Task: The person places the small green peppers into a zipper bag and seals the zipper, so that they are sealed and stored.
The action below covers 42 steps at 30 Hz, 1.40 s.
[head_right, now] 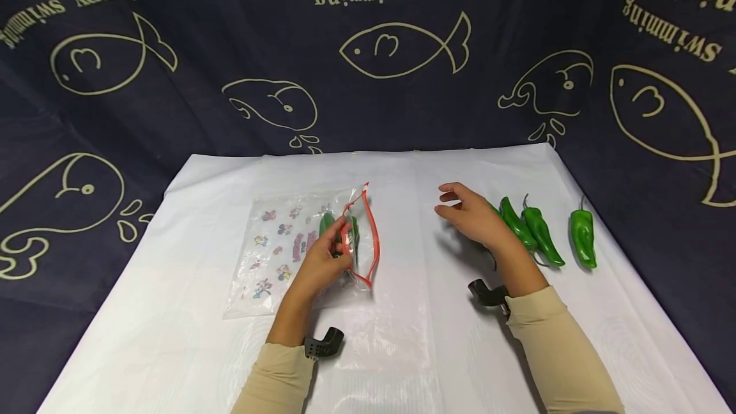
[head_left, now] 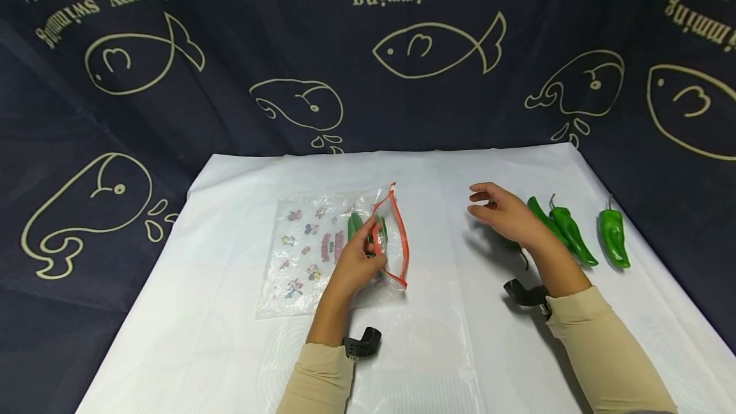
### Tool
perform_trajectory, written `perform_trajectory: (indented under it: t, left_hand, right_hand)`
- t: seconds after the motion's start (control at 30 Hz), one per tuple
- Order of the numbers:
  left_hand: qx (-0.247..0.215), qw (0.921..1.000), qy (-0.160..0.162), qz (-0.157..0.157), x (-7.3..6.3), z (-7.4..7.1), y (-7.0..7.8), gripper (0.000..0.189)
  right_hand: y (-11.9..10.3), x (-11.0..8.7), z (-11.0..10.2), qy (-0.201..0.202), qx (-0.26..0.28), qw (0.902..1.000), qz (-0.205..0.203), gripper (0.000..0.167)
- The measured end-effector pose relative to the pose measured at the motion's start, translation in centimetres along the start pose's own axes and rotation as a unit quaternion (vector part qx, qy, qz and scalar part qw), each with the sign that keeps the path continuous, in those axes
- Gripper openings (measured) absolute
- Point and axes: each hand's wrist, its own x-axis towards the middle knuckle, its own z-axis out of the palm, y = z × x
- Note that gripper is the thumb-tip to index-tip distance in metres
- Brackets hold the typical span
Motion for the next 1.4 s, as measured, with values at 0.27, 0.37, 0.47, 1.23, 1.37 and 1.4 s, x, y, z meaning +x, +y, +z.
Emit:
perform_trajectory:
  t: [0.27,0.37,0.47,1.23,1.37,1.4]
  left_hand:
    - [0.002,1.0000,0.002,-0.006,0.0,-0.1,0.1,0.085]
    - [0.000,1.0000,0.001,-0.008,0.0,-0.1,0.1,0.085]
    - [-0.003,1.0000,-0.001,-0.005,0.0,-0.1,0.0,0.085]
    - [0.022,0.9998,-0.001,-0.003,0.0,-0.1,0.1,0.083]
    - [0.018,0.9998,-0.002,-0.006,0.1,-0.1,0.1,0.084]
    - [0.017,0.9998,-0.002,-0.008,0.1,0.0,0.0,0.084]
  right_hand:
    - [1.2,-0.5,-2.0,0.010,-0.079,0.9966,0.022,0.060]
    - [1.5,-0.6,-2.6,0.005,-0.108,0.9938,0.027,0.060]
    - [1.8,-0.7,-2.9,-0.002,-0.133,0.9907,0.030,0.061]
    - [4.1,0.2,-2.4,-0.013,-0.252,0.9676,0.012,0.071]
    - [4.0,0.2,-2.1,-0.012,-0.258,0.9661,0.006,0.068]
    - [4.0,0.2,-2.1,-0.013,-0.259,0.9657,0.005,0.067]
